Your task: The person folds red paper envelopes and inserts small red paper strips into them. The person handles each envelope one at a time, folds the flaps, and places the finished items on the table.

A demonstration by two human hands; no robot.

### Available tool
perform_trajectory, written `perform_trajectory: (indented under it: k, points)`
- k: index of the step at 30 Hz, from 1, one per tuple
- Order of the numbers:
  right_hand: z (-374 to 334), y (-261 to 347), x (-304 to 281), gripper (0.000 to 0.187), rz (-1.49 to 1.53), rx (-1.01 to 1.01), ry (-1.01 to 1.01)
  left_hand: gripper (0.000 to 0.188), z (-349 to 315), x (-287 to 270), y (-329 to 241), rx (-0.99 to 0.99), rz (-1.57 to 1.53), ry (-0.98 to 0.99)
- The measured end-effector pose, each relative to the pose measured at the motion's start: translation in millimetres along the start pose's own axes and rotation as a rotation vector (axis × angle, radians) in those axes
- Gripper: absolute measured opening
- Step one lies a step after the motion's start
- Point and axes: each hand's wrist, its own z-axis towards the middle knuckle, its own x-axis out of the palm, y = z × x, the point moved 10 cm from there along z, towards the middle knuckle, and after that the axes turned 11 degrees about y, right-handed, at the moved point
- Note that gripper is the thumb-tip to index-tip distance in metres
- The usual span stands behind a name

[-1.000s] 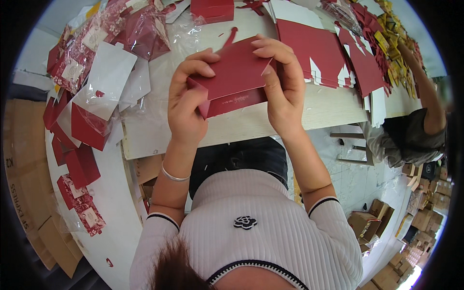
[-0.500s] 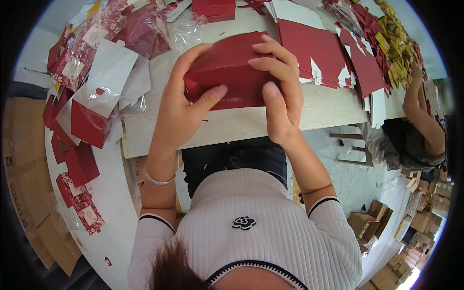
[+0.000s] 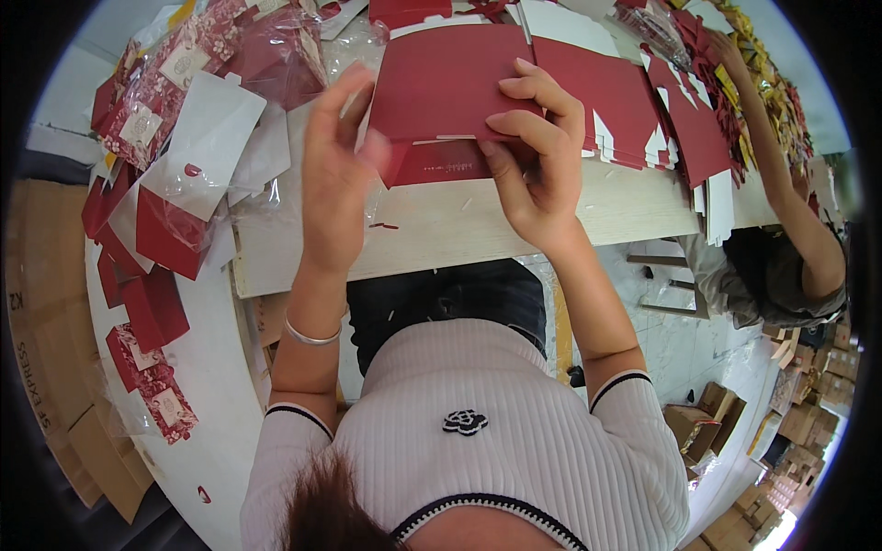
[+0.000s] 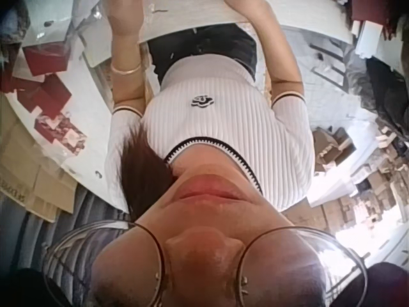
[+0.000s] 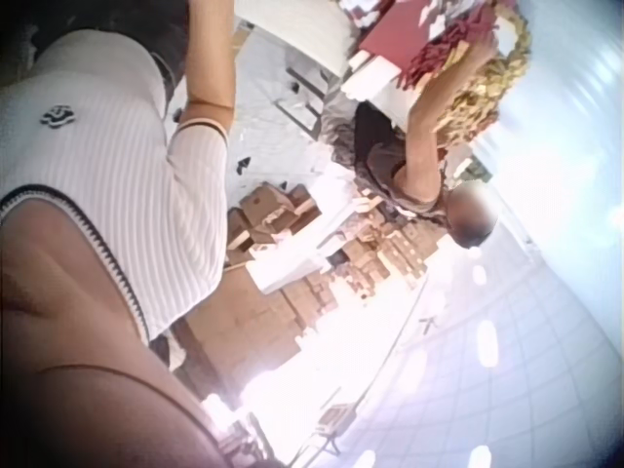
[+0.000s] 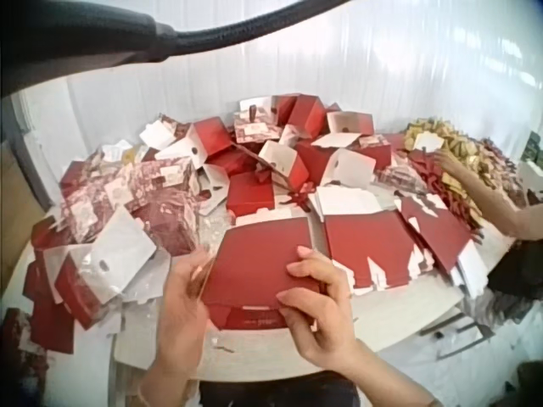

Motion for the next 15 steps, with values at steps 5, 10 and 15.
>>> perform_trajectory:
  k: [5, 10, 15]
  points:
    - [-6.1, 4.0, 18.8, 0.032, 0.002, -0.031, 0.134, 0.052, -18.7, 7.6, 63.7, -0.628, -0.731, -0.026]
    - [-15.3, 3.9, 24.0, 0.031, -0.255, -0.127, 0.231, 0.061, -14.3, 11.4, 63.1, -0.573, -0.493, 0.083]
    - [-24.4, 1.4, 10.9, 0.031, -0.347, -0.046, 0.135, 0.068, -19.9, 28.7, 72.3, -0.596, -0.613, 0.151]
